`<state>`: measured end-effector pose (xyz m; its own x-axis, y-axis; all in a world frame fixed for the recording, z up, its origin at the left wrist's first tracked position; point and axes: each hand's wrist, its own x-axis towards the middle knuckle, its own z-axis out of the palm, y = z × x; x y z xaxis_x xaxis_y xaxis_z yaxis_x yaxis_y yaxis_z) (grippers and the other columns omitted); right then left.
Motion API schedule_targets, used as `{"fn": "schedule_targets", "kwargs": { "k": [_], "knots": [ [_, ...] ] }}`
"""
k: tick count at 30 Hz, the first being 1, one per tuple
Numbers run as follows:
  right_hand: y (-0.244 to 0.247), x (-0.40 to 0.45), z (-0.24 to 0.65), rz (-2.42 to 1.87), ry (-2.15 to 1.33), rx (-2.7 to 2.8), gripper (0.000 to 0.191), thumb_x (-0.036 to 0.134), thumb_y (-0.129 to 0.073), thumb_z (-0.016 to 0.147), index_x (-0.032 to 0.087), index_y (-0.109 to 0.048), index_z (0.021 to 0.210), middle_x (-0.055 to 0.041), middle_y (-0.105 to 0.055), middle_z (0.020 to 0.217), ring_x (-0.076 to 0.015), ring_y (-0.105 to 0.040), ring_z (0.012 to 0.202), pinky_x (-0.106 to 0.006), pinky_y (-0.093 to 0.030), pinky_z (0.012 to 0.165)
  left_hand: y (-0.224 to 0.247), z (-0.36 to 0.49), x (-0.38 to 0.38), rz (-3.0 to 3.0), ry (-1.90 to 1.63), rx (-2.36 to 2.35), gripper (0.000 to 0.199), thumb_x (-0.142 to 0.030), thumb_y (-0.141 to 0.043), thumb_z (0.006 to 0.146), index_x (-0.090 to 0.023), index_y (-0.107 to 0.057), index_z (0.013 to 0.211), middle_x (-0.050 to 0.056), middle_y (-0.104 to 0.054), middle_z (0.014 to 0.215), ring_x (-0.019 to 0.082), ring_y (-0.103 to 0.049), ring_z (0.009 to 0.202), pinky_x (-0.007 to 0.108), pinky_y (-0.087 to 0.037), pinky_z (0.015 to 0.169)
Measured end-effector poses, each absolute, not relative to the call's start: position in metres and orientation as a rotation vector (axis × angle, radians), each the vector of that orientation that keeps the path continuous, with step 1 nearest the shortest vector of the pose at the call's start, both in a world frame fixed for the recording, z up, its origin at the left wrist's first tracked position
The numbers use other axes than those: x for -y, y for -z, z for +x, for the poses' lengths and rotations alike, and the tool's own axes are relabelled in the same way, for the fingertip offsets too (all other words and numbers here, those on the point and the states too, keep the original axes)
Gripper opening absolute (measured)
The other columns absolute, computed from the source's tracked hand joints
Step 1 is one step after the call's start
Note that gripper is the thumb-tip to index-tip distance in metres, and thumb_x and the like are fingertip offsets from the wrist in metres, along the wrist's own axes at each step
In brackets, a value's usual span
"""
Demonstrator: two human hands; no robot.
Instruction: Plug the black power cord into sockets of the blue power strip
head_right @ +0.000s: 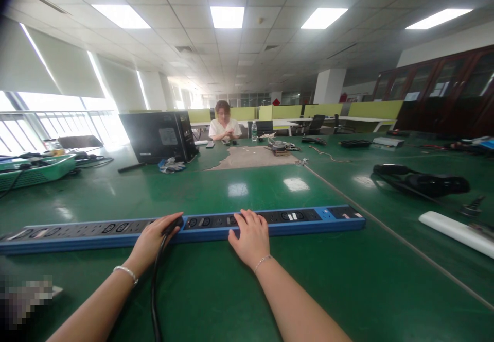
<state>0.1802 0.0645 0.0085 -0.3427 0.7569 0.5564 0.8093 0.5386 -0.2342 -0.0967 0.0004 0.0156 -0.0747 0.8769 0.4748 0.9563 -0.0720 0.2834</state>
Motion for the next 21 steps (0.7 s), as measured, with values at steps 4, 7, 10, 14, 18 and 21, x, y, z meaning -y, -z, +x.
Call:
{"fn": "schedule_targets", "kwargs": {
  "k": [4, 7, 10, 14, 18, 21],
  "knots": [
    [-0.0090, -0.0645, 0.1796, -1.268, 0.119, 2.164, 0.039, 0.037, -0.045, 0.081, 0.024, -0.057, 0.116, -0.0048, -0.055, 0.124, -0.0218, -0.043, 0.117, -0.039, -0.026, 0.099, -0.0176, -0.0923, 0.0015, -2.000, 0.819, 2.052, 0.040, -0.044, -0.039, 0.085, -0.030, -0.052, 0.121, 0.003, -0.064, 0.112, 0.021, -0.057, 0.104, 0.037, -0.044, 0.090],
    [-0.0090, -0.0648, 0.1796, -1.269, 0.116, 2.170, 0.039, 0.037, -0.046, 0.081, 0.024, -0.057, 0.116, -0.0048, -0.055, 0.124, -0.0216, -0.043, 0.117, -0.039, -0.026, 0.099, -0.0195, -0.0921, 0.0016, -2.018, 0.815, 2.063, 0.040, -0.044, -0.039, 0.085, -0.030, -0.052, 0.121, 0.003, -0.064, 0.112, 0.021, -0.057, 0.104, 0.037, -0.044, 0.090],
    [-0.0085, -0.0651, 0.1800, -1.262, 0.118, 2.167, 0.039, 0.037, -0.046, 0.081, 0.024, -0.057, 0.116, -0.0043, -0.055, 0.124, -0.0214, -0.043, 0.118, -0.039, -0.026, 0.099, -0.0201, -0.0942, 0.0005, -2.065, 0.820, 2.055, 0.040, -0.044, -0.039, 0.085, -0.030, -0.052, 0.120, 0.003, -0.064, 0.113, 0.020, -0.057, 0.104, 0.036, -0.044, 0.090],
    [-0.0072, -0.0655, 0.1806, -1.257, 0.128, 2.158, 0.038, 0.037, -0.046, 0.081, 0.025, -0.057, 0.116, -0.0044, -0.055, 0.124, -0.0216, -0.043, 0.117, -0.039, -0.026, 0.098, -0.0186, -0.0940, 0.0007, -2.038, 0.822, 2.030, 0.037, -0.043, -0.040, 0.085, -0.031, -0.054, 0.117, 0.002, -0.064, 0.111, 0.020, -0.058, 0.102, 0.036, -0.044, 0.088],
    [-0.0067, -0.0659, 0.1808, -1.254, 0.133, 2.164, 0.039, 0.037, -0.046, 0.081, 0.025, -0.057, 0.116, -0.0050, -0.055, 0.124, -0.0219, -0.043, 0.117, -0.039, -0.026, 0.098, -0.0167, -0.0904, 0.0025, -1.985, 0.850, 1.980, 0.035, -0.042, -0.041, 0.085, -0.030, -0.055, 0.114, 0.003, -0.066, 0.107, 0.020, -0.059, 0.099, 0.036, -0.044, 0.087],
    [-0.0068, -0.0659, 0.1810, -1.256, 0.137, 2.173, 0.039, 0.037, -0.046, 0.081, 0.024, -0.057, 0.116, -0.0050, -0.055, 0.124, -0.0218, -0.043, 0.117, -0.039, -0.026, 0.098, -0.0165, -0.0895, 0.0024, -2.004, 0.919, 1.949, 0.034, -0.042, -0.042, 0.084, -0.029, -0.055, 0.112, 0.003, -0.066, 0.106, 0.021, -0.059, 0.098, 0.036, -0.044, 0.088]
  ]
}}
